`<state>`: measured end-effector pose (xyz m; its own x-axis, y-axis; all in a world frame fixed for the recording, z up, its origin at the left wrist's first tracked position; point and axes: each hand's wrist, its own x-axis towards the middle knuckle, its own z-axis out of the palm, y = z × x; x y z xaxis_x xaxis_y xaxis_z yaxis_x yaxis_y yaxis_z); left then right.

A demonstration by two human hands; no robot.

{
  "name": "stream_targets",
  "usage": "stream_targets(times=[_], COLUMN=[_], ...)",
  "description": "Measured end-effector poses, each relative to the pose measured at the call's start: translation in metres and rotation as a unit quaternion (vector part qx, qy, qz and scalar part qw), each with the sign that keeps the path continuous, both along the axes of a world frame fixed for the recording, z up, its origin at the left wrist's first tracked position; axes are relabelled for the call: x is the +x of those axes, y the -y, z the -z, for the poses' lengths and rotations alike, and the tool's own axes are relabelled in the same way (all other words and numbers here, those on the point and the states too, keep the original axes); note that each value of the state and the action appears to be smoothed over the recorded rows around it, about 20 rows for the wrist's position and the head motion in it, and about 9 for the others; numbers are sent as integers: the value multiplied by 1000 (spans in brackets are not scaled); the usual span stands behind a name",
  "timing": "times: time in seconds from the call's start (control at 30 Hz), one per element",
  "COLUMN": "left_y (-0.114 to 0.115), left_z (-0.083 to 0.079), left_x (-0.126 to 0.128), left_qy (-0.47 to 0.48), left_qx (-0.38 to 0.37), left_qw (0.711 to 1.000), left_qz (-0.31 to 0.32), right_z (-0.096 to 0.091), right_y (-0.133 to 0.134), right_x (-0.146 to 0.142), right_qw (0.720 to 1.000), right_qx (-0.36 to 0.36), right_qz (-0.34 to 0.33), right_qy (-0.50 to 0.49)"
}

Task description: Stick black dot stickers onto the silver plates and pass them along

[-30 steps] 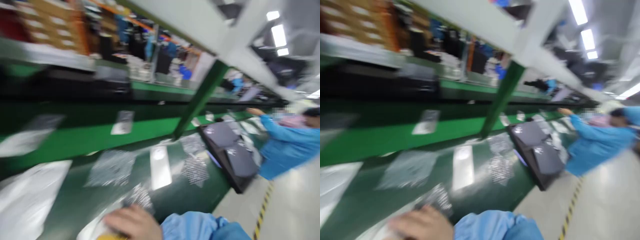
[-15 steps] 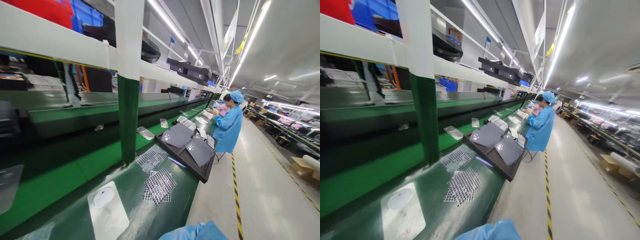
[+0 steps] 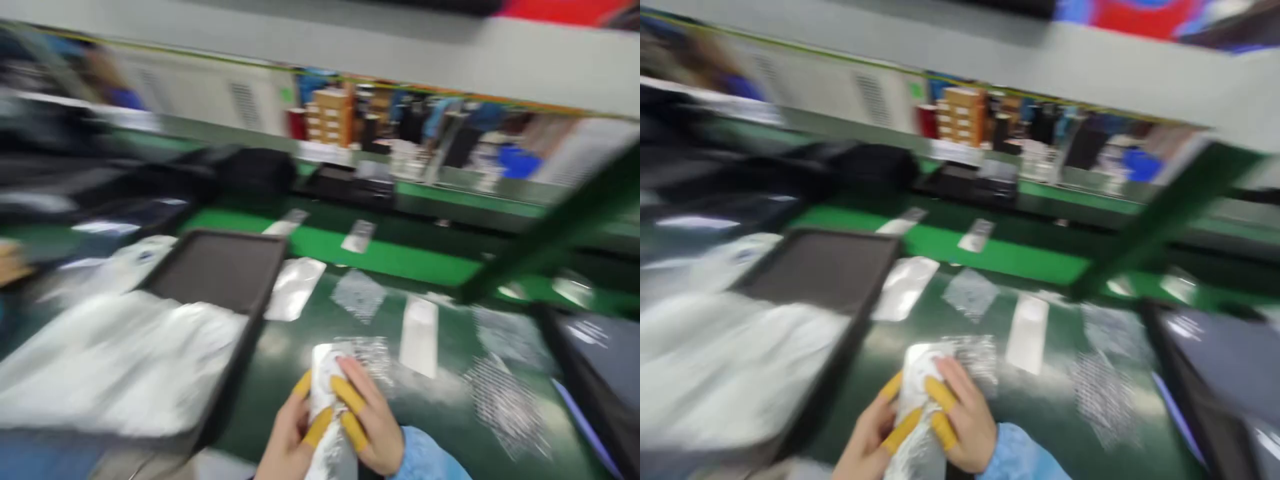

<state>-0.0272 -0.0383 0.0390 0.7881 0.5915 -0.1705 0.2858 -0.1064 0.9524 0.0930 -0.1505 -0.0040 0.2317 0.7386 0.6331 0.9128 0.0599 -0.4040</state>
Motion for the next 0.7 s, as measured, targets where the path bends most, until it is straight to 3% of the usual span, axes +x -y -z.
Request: stream_targets(times=[0.07,0.1,0.2,0.27,0.4,0.47,0.57,0.63,0.7], left_y=[-16,-28,-70,-97,-138,-146,-146,-144,-148], left_z=[-11,-18,-38,-44,-24,-5,18,22,12], left_x=[-10,-18,-53,-75,-91,-87,-82,-80,-72], left_qy=[46,63,39,-19,-158,-183,-165,-156,-138], left_qx=[-26,5,204,308,444,495,529,572,632], left_qw=[998,994,950,910,852,825,809,781,741], left_qz=[-43,-84,-235,-278,-229,-200,-195,-194,-182], right_z=[10,15,24,27,23,15,-2,-15,-28], right_y=[-4,-4,0,4,7,9,12,10,-2], right_x=[0,1,4,5,5,6,20,39,68], right_qw=[998,997,993,992,990,988,992,995,992], right_qx=[22,18,-3,-10,-20,-43,-63,-73,-111], right_qz=[-41,-55,-72,-73,-60,-41,-52,-64,-57], right_qy=[-43,-56,-91,-103,-124,-143,-100,-32,9])
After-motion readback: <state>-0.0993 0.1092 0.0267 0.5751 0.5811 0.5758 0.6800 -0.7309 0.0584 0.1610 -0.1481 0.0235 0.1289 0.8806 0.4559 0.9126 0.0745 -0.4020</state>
